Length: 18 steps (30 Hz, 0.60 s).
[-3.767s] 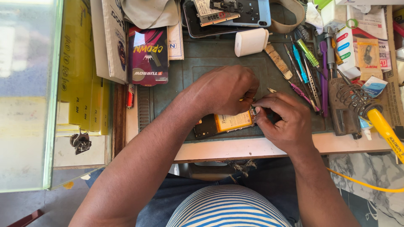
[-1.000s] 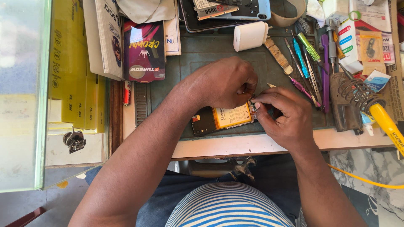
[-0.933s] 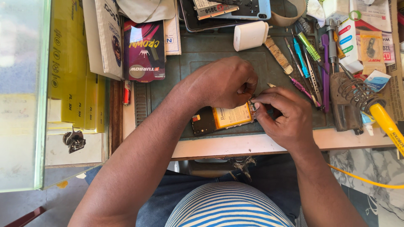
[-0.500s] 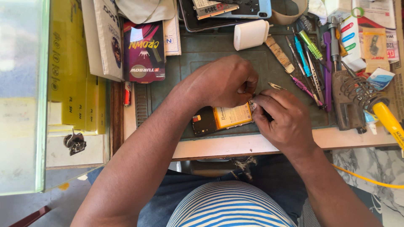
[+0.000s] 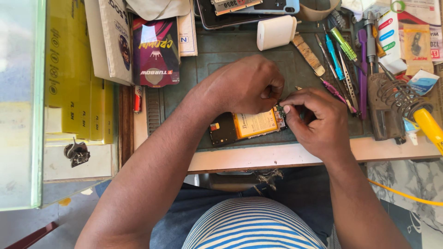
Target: The person is repairing a mobile phone battery. They use a screwdriver to remove screws from the battery casing and then use a soldering iron to work on the battery's internal components.
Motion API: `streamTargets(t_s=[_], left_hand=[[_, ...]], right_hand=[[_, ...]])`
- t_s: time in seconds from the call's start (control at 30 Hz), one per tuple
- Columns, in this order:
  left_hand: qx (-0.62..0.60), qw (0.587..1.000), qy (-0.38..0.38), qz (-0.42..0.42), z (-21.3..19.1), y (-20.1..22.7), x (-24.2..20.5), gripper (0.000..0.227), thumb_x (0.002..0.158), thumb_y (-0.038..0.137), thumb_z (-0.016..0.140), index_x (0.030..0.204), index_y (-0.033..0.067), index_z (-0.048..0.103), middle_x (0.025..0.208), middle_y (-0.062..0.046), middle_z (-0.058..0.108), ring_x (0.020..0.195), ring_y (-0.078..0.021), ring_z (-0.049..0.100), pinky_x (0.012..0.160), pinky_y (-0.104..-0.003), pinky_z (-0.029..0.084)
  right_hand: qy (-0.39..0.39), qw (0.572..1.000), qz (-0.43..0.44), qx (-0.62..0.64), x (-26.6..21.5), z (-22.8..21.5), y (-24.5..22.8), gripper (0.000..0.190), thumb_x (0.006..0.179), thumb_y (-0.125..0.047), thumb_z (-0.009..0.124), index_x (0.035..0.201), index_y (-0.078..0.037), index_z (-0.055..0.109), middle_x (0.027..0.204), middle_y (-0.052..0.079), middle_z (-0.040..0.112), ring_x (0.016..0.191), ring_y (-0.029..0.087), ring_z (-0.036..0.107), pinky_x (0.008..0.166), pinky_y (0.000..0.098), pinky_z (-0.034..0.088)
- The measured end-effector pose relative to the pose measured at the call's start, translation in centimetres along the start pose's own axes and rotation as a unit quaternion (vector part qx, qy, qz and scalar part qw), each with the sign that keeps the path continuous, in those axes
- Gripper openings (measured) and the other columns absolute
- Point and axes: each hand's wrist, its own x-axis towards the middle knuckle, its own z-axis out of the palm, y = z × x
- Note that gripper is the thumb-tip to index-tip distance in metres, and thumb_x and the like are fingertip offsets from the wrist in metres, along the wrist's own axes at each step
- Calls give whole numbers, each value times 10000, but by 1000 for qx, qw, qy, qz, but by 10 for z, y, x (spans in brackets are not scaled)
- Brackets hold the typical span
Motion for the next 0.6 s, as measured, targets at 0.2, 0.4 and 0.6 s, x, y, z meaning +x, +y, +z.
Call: streamTargets(t_s=[0.2,0.4,0.6], left_hand=[[8,1000,12,9,2,-7,-1,42,755,104,742,753,62,739,726,-86,728,689,-274,730,651,-395,571],[-32,999,-9,-2,1,-15,2,83,744,130,753,804,73,763,729,-72,741,660,-225,732,641,-361,568],[-29,999,-14,-1,1,-20,3,99,742,143,766,811,71,763,745,-67,749,683,-209,735,653,-353,572]], right_hand=[[-3,1000,-2,15,0,0,1,94,933,19,734,1015,-27,739,968,60,714,702,84,623,563,215,448],[-7,1000,-12,9,1,-1,1,86,942,10,746,1020,-25,744,972,64,712,714,95,629,582,226,449],[-9,999,-39,-3,0,-1,4,87,943,23,750,1020,-15,747,970,79,715,729,128,638,609,259,460]])
